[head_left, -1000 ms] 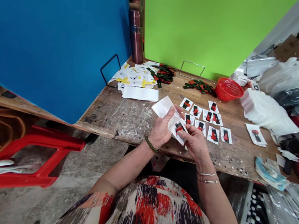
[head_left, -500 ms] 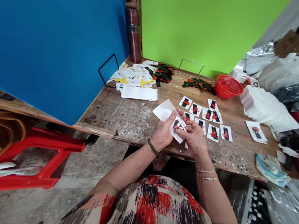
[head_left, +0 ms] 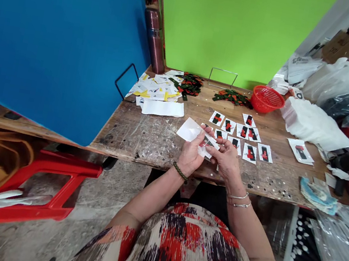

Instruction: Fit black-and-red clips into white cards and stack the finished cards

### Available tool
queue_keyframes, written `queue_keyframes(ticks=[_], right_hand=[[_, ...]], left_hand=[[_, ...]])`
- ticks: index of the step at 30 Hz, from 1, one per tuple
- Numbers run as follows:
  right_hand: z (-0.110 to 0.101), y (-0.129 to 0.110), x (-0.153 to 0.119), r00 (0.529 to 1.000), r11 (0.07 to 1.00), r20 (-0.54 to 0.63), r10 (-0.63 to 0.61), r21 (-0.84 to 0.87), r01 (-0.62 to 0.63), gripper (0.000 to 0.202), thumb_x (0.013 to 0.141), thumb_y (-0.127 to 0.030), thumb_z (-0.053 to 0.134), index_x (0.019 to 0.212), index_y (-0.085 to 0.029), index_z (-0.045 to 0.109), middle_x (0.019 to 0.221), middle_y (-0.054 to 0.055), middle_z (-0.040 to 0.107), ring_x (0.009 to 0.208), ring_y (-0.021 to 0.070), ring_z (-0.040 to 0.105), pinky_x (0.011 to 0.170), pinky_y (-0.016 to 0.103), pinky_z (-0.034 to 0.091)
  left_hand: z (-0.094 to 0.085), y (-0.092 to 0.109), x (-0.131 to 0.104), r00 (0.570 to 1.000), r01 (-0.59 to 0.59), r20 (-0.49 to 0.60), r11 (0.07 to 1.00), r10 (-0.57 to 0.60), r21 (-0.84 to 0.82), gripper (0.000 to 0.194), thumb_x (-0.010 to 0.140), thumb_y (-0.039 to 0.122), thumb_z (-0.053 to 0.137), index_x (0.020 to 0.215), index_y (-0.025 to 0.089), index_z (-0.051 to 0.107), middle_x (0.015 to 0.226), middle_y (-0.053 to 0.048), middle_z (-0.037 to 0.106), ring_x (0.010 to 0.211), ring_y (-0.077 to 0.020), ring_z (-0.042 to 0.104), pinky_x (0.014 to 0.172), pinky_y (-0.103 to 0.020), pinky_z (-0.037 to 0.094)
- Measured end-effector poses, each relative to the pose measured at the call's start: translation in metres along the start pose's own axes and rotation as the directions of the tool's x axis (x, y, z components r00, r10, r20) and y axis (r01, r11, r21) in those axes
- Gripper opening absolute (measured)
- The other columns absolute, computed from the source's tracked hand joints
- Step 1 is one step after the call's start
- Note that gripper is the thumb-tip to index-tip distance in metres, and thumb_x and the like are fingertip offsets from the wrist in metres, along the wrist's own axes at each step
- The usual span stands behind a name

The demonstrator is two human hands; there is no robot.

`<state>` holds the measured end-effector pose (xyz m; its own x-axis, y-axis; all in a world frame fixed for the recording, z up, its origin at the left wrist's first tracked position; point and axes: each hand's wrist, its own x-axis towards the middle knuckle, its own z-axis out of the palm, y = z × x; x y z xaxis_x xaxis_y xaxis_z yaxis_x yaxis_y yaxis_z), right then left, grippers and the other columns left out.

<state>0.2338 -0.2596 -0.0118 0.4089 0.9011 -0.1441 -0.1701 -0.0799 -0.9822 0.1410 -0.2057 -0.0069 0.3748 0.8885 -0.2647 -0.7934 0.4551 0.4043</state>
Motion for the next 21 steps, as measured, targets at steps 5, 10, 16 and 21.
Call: queue_keyframes(ticks=[5, 10, 16, 21], right_hand=[[0.007, 0.002, -0.002, 0.999, 0.996, -0.033, 0.012, 0.083, -0.009, 0.060, 0.049, -0.036, 0.091, 0.089, -0.021, 0.049, 0.059, -0.007, 0.061, 0.039, 0.0063, 0.045, 0.034, 0.019, 0.035], [0.007, 0.001, -0.005, 1.000, 0.991, -0.005, 0.027, 0.128, -0.026, 0.057, 0.049, -0.033, 0.089, 0.090, -0.022, 0.051, 0.056, -0.008, 0.059, 0.045, 0.0087, 0.051, 0.038, 0.019, 0.039], [0.009, 0.001, -0.002, 0.995, 0.994, -0.097, -0.023, 0.104, 0.033, 0.054, 0.049, -0.028, 0.088, 0.087, -0.021, 0.051, 0.054, -0.008, 0.059, 0.043, 0.0081, 0.050, 0.040, 0.019, 0.037], [0.014, 0.003, 0.000, 0.991, 0.988, -0.127, -0.047, 0.138, 0.065, 0.052, 0.049, -0.028, 0.087, 0.084, -0.021, 0.050, 0.051, -0.010, 0.056, 0.039, 0.0054, 0.043, 0.039, 0.018, 0.036]], left_hand=[[-0.001, 0.000, -0.001, 1.000, -0.008, 0.005, 1.000, 0.008, 0.011, 0.013, 0.089, 0.014, 0.061, 0.100, 0.017, 0.067, 0.090, -0.003, 0.071, 0.083, -0.0124, 0.068, 0.090, -0.030, 0.052], [-0.004, 0.002, 0.000, 0.999, -0.037, -0.011, 0.999, 0.038, 0.024, 0.015, 0.088, 0.021, 0.064, 0.103, 0.018, 0.066, 0.092, -0.003, 0.071, 0.088, -0.0141, 0.069, 0.091, -0.030, 0.051], [-0.001, 0.002, -0.004, 0.999, 0.007, 0.040, 1.000, -0.007, -0.004, 0.014, 0.092, 0.028, 0.061, 0.101, 0.019, 0.067, 0.091, -0.003, 0.071, 0.087, -0.0143, 0.068, 0.088, -0.030, 0.052], [0.000, 0.000, -0.005, 0.998, 0.019, 0.056, 0.999, -0.017, -0.035, 0.021, 0.098, 0.030, 0.051, 0.102, 0.018, 0.067, 0.090, -0.003, 0.070, 0.087, -0.0129, 0.068, 0.091, -0.029, 0.052]])
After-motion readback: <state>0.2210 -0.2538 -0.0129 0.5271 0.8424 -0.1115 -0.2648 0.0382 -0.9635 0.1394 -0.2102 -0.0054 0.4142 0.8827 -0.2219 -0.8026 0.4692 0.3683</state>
